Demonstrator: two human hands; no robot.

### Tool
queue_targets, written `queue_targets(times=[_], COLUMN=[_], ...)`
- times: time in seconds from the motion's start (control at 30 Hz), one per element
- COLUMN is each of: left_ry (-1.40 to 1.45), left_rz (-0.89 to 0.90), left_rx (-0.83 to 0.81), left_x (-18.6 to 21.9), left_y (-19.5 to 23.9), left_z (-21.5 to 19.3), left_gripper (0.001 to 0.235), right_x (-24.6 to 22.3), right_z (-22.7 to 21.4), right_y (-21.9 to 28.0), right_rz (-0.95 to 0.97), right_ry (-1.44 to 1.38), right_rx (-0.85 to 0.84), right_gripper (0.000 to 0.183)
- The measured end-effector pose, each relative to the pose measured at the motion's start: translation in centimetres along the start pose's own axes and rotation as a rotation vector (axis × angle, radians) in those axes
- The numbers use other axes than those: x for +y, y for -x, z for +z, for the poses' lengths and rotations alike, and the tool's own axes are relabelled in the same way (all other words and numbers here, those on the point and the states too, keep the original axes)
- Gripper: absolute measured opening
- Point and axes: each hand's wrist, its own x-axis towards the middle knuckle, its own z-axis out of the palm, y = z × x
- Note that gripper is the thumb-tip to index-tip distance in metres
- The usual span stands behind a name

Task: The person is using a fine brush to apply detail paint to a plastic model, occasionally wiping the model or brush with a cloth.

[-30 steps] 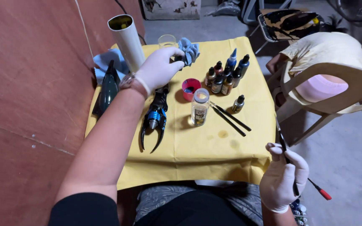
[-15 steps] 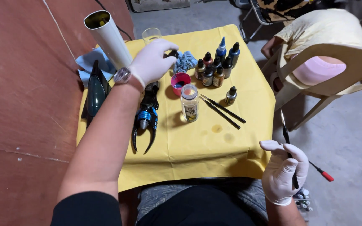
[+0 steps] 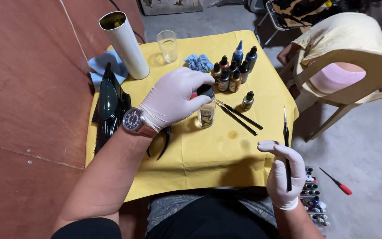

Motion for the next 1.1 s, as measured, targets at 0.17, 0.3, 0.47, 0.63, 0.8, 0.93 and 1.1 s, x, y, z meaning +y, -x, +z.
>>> queue_targets(times=[0.17, 0.3, 0.47, 0.63, 0.8, 0.93, 1.1], left_ry=[-0.046, 0.040, 0.383, 0.447, 0.335, 0.304, 0.522], left_rz=[0.024, -0.019, -0.376, -0.573, -0.481, -0.474, -0.384], left_rx=[0.035, 0.136, 0.370, 0.596, 0.661, 0.664, 0.652], left_x=[-0.5, 0.7, 3.7, 5.7, 4.8, 3.7, 5.7], left_y=[0.2, 1.4, 4.4, 4.9, 4.3, 4.2, 4.4], left_z=[1.4, 1.1, 5.8, 10.4, 10.9, 11.5, 8.6], left_gripper=[0.032, 0.050, 0.081, 0.093, 0.059, 0.058, 0.058], right_x=[0.2, 0.1, -0.9, -2.3, -0.6, -1.7, -5.7], right_z=[-0.2, -0.3, 1.0, 6.0, 9.0, 10.1, 9.3], right_y=[0.2, -0.2, -6.2, -14.7, -18.9, -19.8, -21.9], right_rz=[0.028, 0.023, -0.112, -0.310, -0.410, -0.319, -0.170], right_ry=[-0.034, 0.014, 0.073, 0.141, 0.410, 0.380, 0.314], right_rx=[-0.011, -0.034, -0.214, -0.461, -0.883, -1.012, -1.182], right_gripper=[0.024, 0.024, 0.027, 0.021, 0.030, 0.025, 0.024])
